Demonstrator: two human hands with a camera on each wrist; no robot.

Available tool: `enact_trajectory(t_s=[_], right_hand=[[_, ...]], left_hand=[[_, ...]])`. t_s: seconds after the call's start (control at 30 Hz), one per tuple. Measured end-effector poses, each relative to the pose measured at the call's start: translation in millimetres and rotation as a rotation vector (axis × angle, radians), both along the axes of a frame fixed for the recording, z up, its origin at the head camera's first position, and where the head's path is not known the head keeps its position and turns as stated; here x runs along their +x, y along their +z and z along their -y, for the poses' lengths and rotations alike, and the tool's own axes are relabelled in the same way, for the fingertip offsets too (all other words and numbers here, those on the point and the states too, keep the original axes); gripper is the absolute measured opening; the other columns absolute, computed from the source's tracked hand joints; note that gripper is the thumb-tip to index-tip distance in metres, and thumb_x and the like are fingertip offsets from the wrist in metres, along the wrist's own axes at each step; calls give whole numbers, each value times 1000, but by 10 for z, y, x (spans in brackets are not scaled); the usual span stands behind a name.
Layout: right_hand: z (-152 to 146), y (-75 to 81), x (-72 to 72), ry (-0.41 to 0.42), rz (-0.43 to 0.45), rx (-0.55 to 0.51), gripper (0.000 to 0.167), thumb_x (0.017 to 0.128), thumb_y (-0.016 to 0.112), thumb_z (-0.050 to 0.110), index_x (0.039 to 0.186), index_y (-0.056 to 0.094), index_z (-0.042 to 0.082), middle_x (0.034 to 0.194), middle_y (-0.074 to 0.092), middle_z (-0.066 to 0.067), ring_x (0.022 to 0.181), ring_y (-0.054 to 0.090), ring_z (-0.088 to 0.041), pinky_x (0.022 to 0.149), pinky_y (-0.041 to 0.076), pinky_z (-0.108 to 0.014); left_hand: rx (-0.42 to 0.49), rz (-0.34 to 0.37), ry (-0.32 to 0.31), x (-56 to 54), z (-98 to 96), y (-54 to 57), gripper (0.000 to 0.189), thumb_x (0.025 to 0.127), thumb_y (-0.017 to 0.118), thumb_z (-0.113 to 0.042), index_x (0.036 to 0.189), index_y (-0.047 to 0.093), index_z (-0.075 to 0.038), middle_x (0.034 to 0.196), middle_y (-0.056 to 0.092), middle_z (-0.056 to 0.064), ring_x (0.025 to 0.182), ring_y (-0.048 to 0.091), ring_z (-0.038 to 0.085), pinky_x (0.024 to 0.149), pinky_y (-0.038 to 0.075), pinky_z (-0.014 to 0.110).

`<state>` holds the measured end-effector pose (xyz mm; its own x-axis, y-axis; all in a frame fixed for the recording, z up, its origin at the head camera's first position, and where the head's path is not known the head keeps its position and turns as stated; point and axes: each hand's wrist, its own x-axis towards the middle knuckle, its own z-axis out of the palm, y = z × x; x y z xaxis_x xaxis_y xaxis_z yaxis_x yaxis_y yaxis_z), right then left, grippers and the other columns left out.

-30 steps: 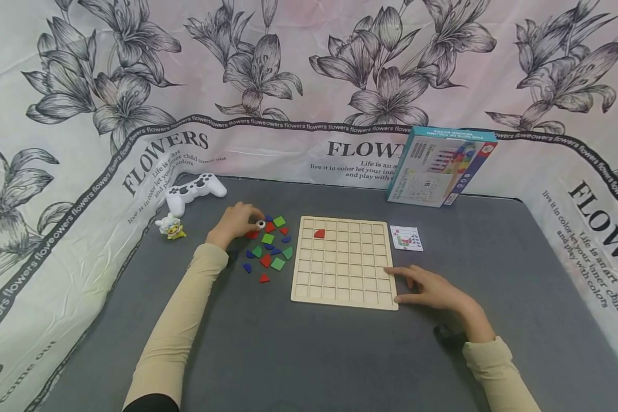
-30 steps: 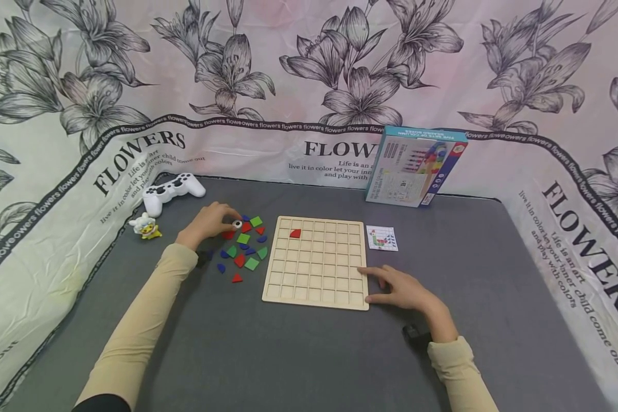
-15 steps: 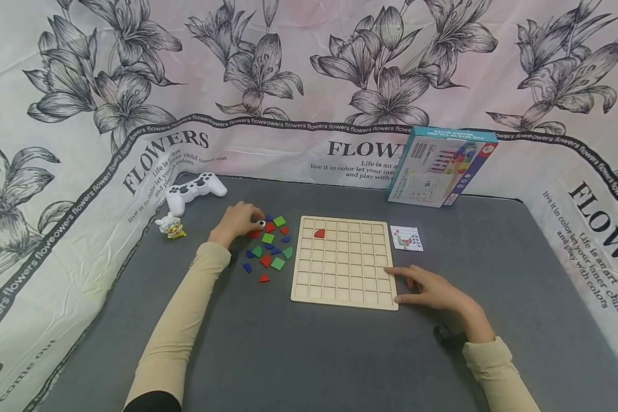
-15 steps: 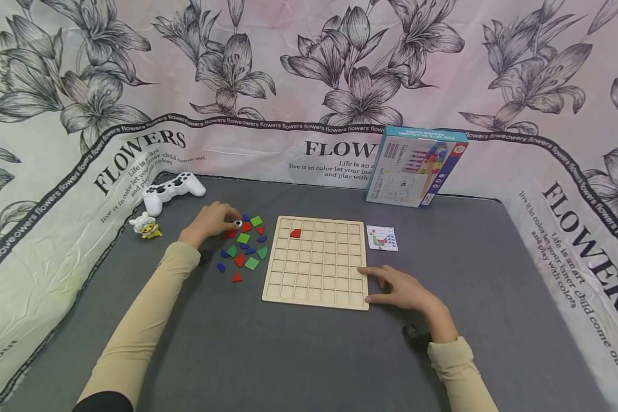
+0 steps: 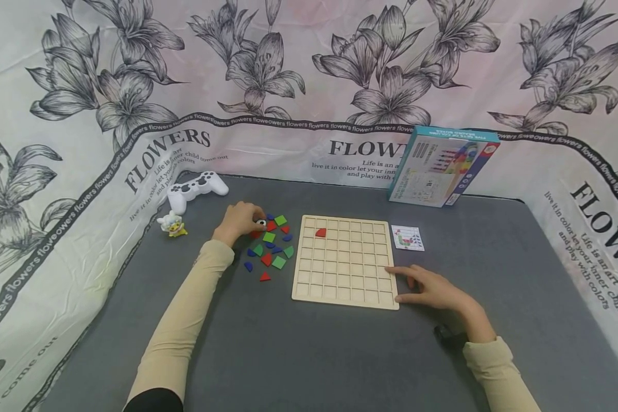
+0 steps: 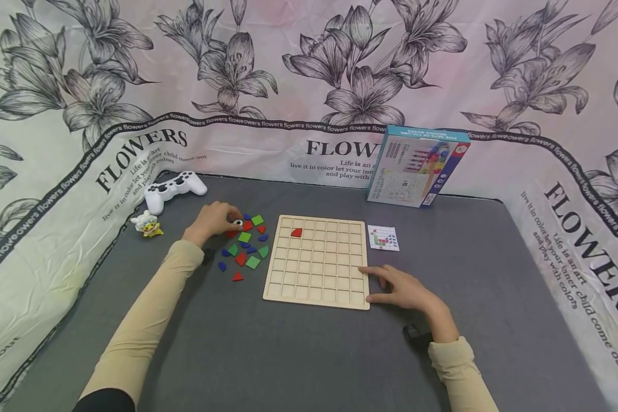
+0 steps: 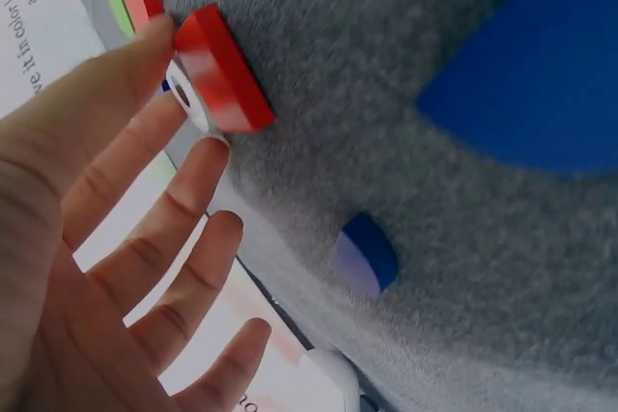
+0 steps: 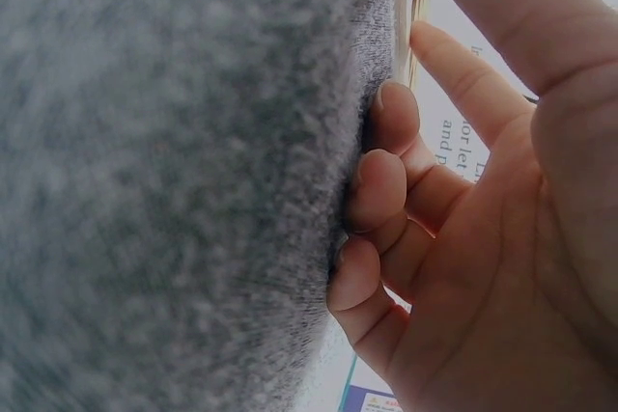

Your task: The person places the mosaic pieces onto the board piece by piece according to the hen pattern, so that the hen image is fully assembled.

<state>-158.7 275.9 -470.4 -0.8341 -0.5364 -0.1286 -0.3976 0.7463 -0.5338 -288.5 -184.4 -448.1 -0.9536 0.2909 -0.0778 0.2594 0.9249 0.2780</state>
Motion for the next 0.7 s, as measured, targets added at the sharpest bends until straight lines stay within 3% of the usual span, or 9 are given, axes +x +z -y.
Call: enact_trajectory(t_s=[0.3, 0.7], right_hand=[[12, 4, -5, 3, -1, -7, 66, 77, 71, 45, 134, 50, 22, 82, 43, 2, 68, 40, -10, 55, 31, -22], [0, -9, -4, 21, -14, -11, 65, 78, 69, 47, 135, 49, 21, 81, 42, 2, 67, 37, -8, 55, 29, -22]], left_hand=[[32, -14, 16, 12, 0, -20, 28, 83, 69, -22, 109, 68, -14, 109, 65, 9, 103, 56, 30, 90, 37, 51], [79, -115, -80, 83, -129, -59, 26, 83, 69, -17, 109, 69, -14, 115, 62, 9, 106, 50, 32, 95, 35, 56]])
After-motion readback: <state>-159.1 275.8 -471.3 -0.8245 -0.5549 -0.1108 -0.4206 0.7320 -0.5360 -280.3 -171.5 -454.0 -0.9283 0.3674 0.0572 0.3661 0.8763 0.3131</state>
